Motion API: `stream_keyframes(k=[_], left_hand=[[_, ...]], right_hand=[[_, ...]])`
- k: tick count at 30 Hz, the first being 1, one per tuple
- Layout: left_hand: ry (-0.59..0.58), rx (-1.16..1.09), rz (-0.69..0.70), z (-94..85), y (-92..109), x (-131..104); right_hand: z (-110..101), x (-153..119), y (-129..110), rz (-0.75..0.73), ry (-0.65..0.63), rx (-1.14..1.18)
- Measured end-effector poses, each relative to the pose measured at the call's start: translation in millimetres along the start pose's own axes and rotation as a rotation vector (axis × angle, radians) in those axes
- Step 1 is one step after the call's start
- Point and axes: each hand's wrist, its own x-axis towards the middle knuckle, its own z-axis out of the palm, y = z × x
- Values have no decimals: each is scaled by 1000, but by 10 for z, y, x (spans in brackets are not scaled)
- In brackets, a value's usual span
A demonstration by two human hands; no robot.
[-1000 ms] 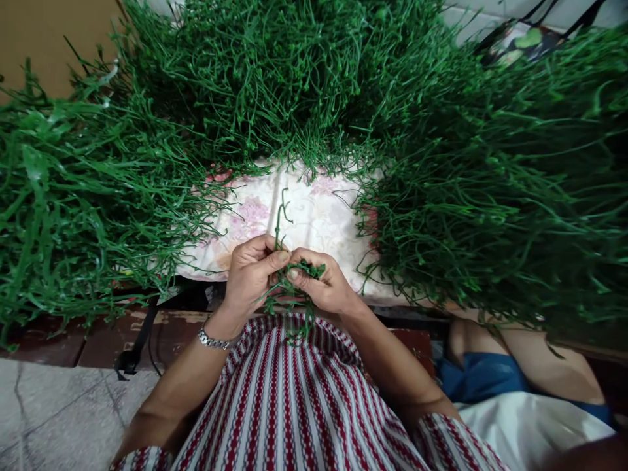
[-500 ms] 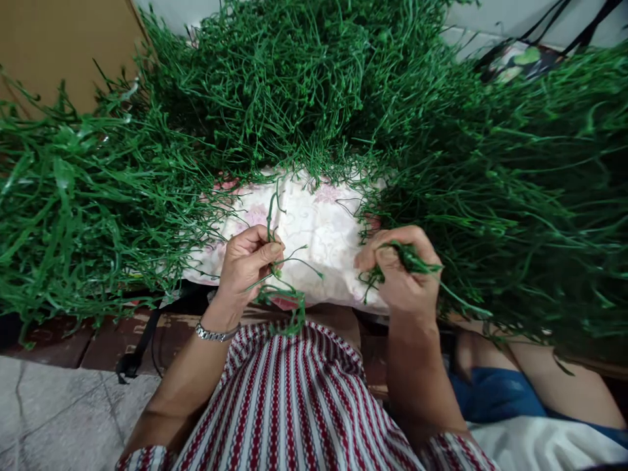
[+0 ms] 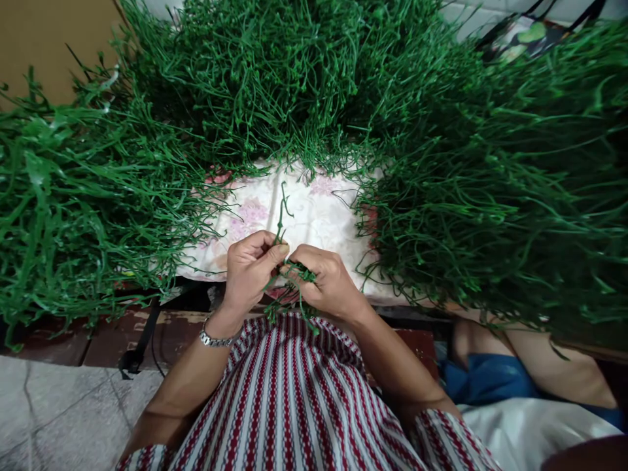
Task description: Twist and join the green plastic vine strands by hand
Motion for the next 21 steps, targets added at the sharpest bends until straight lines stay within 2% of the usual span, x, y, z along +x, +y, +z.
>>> stream_keyframes(k=[5,7,9,12,16,18,21], left_hand=[[99,5,11,55,-19,100],[153,-40,19,46,-10,167],[141,-98,8,27,10,219],[47,-191,-69,-7,60,254],[33,-280,-90,-66,140,285],[27,-311,-78,-87,169,308],[56,-330,-33,-84,187,317]], right_hand=[[29,-71,-131,-117,148,-285],[-6,-94,-196,-162,146,-252],[-92,-106,-228,-164,154,-142],[-307,-110,-206,-73,256,2],[-556,-153,-111,49,366,50],[-577,-193,-62,112,360,124],[-499,-235,-1,220,324,288]])
